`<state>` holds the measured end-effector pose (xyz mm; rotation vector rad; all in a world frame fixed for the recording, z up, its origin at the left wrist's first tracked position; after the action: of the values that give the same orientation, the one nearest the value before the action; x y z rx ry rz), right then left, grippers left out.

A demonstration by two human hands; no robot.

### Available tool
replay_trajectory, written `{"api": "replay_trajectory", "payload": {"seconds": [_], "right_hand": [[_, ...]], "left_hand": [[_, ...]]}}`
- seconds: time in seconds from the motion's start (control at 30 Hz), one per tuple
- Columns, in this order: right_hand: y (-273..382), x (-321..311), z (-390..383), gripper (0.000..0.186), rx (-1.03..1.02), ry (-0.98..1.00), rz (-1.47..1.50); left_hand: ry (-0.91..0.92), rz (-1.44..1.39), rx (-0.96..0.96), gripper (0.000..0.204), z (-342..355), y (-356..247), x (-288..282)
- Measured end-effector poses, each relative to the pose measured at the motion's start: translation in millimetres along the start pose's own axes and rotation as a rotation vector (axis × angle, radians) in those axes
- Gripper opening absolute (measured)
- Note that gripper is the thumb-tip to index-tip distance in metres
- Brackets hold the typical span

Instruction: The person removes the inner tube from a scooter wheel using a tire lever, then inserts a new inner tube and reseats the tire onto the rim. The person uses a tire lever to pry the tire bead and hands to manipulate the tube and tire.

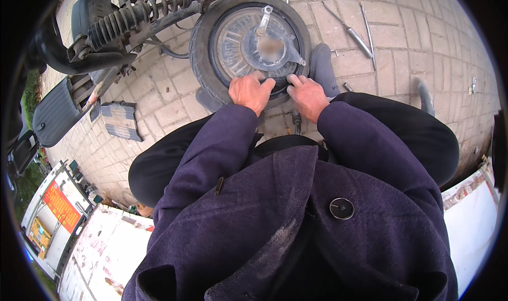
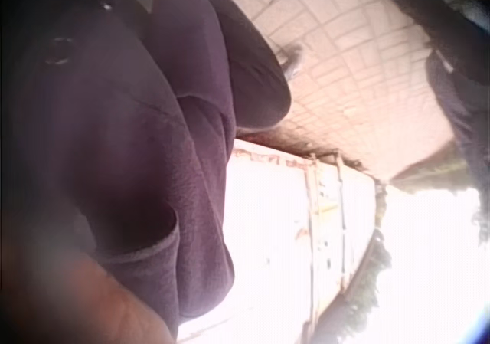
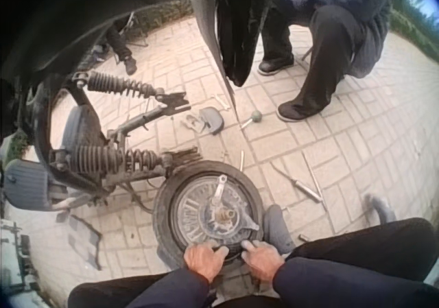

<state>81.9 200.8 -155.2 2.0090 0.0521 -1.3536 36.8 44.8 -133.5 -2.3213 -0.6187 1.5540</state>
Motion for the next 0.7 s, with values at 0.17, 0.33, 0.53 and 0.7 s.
{"api": "replay_trajectory", "payload": {"seconds": [0.17,0.33,0.53,0.7], "right_hand": [[-23.8,-18.8,20.3,0.034,0.221,-0.047,0.347],[-23.9,-34.2,26.6,0.050,0.264,-0.136,0.318],[-32.1,-28.4,19.6,0.054,0.264,-0.072,0.278],[-36.8,-8.3,16.5,0.056,0.302,-0.015,0.208]], "left_hand": [[-0.034,-0.046,-0.006,0.033,5.6,1.6,-8.6],[-0.031,-0.064,-0.016,0.034,10.5,-1.5,-12.1],[0.066,0.161,0.050,0.038,14.5,-19.8,-5.3],[0.263,0.278,0.055,0.043,7.7,-24.2,19.0]]}}
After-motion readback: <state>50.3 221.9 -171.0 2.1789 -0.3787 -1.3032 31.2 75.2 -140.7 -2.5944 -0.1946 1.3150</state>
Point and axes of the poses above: each hand's wrist, its own z-axis towards the middle knuckle, its own x-axis out of the palm, y = z × x, the point moved 8 cm from there along z, towards the middle knuckle
